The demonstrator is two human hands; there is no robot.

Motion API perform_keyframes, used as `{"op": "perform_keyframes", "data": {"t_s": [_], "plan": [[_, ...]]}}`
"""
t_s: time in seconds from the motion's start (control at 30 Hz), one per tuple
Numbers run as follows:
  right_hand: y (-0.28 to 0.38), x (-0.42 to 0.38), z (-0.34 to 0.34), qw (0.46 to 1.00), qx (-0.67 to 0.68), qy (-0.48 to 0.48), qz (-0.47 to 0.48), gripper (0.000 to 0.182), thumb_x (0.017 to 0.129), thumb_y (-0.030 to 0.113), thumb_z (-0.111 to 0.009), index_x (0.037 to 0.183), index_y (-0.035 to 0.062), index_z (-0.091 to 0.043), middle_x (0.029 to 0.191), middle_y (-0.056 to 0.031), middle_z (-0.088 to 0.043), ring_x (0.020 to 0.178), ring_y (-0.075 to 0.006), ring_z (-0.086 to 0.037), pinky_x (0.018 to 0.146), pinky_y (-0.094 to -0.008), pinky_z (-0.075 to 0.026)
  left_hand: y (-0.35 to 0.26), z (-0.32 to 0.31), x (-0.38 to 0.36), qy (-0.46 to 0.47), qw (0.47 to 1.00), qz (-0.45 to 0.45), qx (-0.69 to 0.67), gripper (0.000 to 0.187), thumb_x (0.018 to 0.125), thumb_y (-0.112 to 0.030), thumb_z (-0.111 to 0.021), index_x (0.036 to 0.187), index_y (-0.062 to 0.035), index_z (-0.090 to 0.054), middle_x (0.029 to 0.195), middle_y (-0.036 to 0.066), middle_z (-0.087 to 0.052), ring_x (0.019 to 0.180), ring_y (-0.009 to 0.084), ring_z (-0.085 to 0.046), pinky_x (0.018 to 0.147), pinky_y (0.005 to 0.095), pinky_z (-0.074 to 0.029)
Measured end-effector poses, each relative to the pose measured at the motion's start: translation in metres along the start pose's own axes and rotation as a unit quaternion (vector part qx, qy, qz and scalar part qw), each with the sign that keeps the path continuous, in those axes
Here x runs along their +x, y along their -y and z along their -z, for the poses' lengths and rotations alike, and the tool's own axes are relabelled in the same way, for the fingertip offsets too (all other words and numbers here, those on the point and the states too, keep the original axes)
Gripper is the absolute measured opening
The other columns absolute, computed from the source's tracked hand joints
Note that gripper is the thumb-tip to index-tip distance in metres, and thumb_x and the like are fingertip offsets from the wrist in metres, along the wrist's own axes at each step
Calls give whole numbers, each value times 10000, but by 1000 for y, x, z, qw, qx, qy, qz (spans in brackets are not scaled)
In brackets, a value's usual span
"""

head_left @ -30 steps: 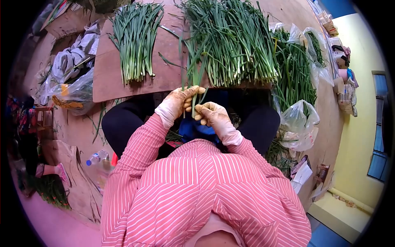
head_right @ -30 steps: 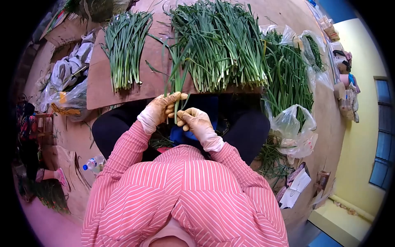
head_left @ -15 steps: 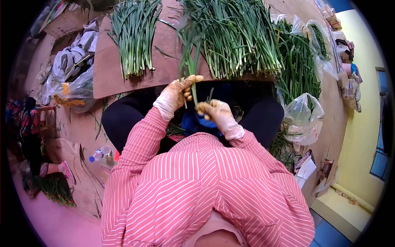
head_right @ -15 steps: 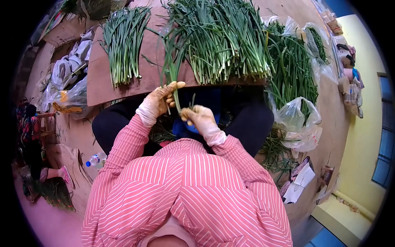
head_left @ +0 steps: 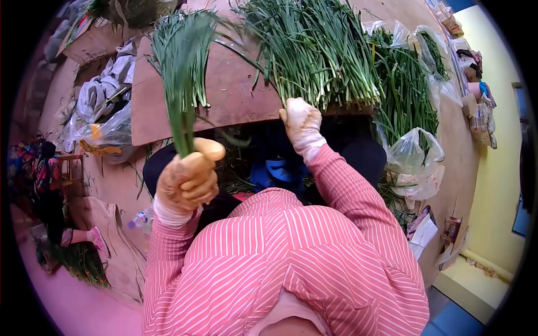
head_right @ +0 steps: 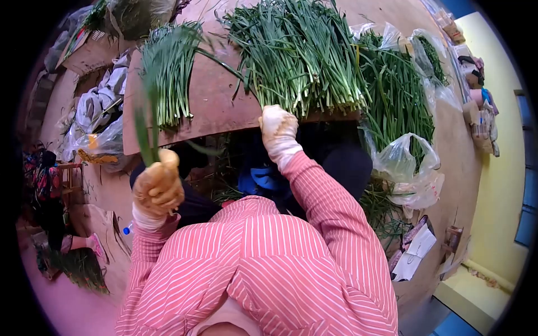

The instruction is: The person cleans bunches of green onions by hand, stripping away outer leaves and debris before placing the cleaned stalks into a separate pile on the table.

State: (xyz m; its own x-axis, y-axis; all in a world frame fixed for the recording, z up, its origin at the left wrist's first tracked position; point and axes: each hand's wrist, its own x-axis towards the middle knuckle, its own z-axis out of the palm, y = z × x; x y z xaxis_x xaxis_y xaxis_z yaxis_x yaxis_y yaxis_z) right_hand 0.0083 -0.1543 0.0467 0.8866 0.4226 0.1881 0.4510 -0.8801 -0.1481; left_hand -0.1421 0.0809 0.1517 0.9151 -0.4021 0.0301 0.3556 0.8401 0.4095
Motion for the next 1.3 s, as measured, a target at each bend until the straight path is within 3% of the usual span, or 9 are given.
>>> {"op": "perform_keyframes", "data": {"t_s": [0.2,0.33,0.37,0.47,0.57,0.73,1.0,1.13,1.3], "plan": [[-2,2,-3,992,80,20,-98,152,787,210,-614,726,73,-640,705,-142,-643,652,-316,-648,611,-405,-513,-1,6,42,-147,980,-7,137,392,975,-243,-471,1267,18,-477,602,-82,-253,452,10,-258,416,174,-217],[33,-36,45,935,312,83,-148,272,788,338,-687,769,69,-659,731,-131,-648,710,-298,-647,632,-388,-509,29,37,64,-264,946,80,172,417,960,-283,-507,1273,-8,-508,891,0,-617,702,78,-578,627,209,-497],[41,-43,53,933,329,74,-123,266,802,330,-678,775,66,-659,742,-129,-647,707,-295,-647,634,-377,-509,37,60,62,-213,957,93,171,475,952,-310,-522,1309,1,-477,1166,95,-612,962,158,-620,818,277,-520],[55,-63,49,943,331,45,4,206,809,302,-663,816,96,-671,788,-119,-642,741,-290,-642,657,-373,-508,55,69,61,-148,974,92,142,509,948,-321,-524,1309,33,-463,1200,113,-598,1033,187,-608,874,309,-506],[48,-56,53,900,392,180,64,186,803,296,-666,861,122,-690,817,-110,-650,762,-294,-640,659,-380,-510,51,58,53,-190,969,76,139,446,958,-305,-510,1259,25,-506,1027,63,-642,945,185,-635,844,336,-525],[20,8,21,972,228,-46,-20,223,835,287,-606,806,76,-669,804,-146,-660,748,-314,-652,665,-398,-509,27,24,38,-209,971,-49,107,362,980,-254,-488,1213,21,-522,645,-60,-352,559,71,-416,560,231,-398],[16,61,-21,972,86,159,-147,278,786,319,-646,847,52,-691,821,-157,-676,800,-332,-657,704,-401,-512,9,32,58,-213,974,-58,53,387,973,-202,-488,1296,11,-469,551,-97,-187,438,27,-195,440,203,-211],[29,3,41,789,507,269,-220,349,843,377,-663,878,30,-654,769,-56,-678,622,-130,-593,594,-268,-476,31,54,65,-288,954,21,83,394,965,-247,-494,1272,1,-495,577,-91,-216,473,32,-235,478,201,-240],[36,-52,80,597,689,359,-201,304,888,359,-635,949,62,-629,795,34,-667,544,-1,-474,484,-144,-328,50,42,66,-225,960,135,101,437,974,-305,-483,1287,-1,-494,591,-78,-284,503,43,-325,496,194,-312]]}}
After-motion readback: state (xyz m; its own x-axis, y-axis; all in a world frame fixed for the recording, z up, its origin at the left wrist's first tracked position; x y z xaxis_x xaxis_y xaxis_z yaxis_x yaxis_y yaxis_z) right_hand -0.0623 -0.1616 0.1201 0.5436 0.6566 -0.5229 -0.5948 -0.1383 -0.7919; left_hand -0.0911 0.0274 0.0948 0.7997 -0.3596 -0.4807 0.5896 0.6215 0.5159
